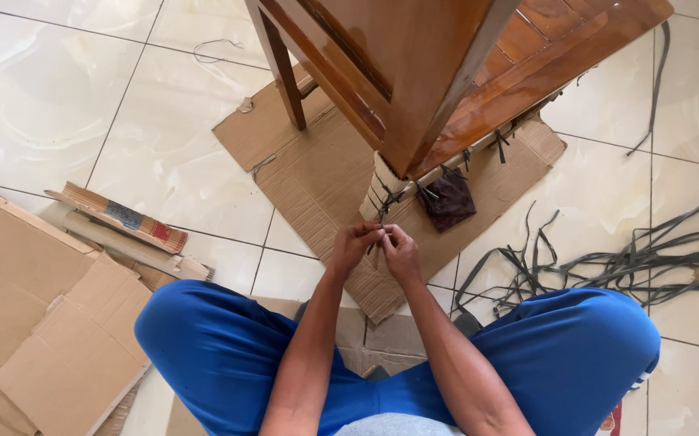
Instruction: Wrapping wooden chair legs with protective cardboard and tying them with plastic straps.
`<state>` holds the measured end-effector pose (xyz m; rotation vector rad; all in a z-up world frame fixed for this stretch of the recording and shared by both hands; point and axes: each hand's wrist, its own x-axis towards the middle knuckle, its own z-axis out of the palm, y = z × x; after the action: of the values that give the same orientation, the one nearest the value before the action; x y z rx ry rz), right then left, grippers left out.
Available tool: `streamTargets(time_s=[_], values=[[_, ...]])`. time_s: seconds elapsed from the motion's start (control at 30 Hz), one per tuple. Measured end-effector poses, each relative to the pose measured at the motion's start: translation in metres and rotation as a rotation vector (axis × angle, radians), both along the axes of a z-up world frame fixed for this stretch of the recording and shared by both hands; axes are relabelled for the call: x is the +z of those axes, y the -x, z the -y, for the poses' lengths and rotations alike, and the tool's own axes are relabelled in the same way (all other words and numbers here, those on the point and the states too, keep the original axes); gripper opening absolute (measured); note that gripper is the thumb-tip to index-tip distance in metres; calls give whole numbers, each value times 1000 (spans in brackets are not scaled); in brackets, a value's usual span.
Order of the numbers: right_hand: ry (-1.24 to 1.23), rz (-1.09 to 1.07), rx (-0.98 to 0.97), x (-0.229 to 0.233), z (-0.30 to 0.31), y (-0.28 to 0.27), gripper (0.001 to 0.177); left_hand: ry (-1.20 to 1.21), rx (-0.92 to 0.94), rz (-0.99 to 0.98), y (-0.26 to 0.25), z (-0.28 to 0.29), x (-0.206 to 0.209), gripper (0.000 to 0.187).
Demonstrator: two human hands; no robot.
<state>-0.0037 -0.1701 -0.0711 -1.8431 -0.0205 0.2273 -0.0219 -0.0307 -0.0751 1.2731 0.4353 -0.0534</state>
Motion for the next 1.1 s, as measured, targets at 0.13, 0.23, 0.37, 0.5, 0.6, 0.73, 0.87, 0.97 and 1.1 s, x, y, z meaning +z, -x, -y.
streamTargets(time_s=[0.13, 0.23, 0.37, 0.5, 0.6, 0.73, 0.87, 0.97, 1.1], values=[[16, -3, 20, 18, 5, -4, 17, -168, -12, -14, 4, -2, 12, 26], [113, -37, 30, 27, 10, -10, 12, -411, -47, 34, 4, -7, 24, 24], [102, 66, -87, 46, 4, -13, 13, -548, -62, 27, 3, -7, 17, 22], [152, 133, -72, 39, -3, -14, 22, -576, -100, 9, 5, -8, 31, 19], [133, 177, -23, 42, -3, -13, 14, -478, -121, 1, 5, -8, 41, 24], [136, 243, 29, 70, -6, -9, 11, -377, -80, -58, 4, -16, 17, 23], [174, 386, 127, 85, -7, -8, 9, -292, -88, -56, 0, -26, 28, 29], [220, 458, 188, 88, -4, -7, 16, -245, -89, -44, 0, -31, 53, 30], [312, 555, 178, 84, -6, -7, 16, -282, -49, -51, -7, -34, 63, 25]])
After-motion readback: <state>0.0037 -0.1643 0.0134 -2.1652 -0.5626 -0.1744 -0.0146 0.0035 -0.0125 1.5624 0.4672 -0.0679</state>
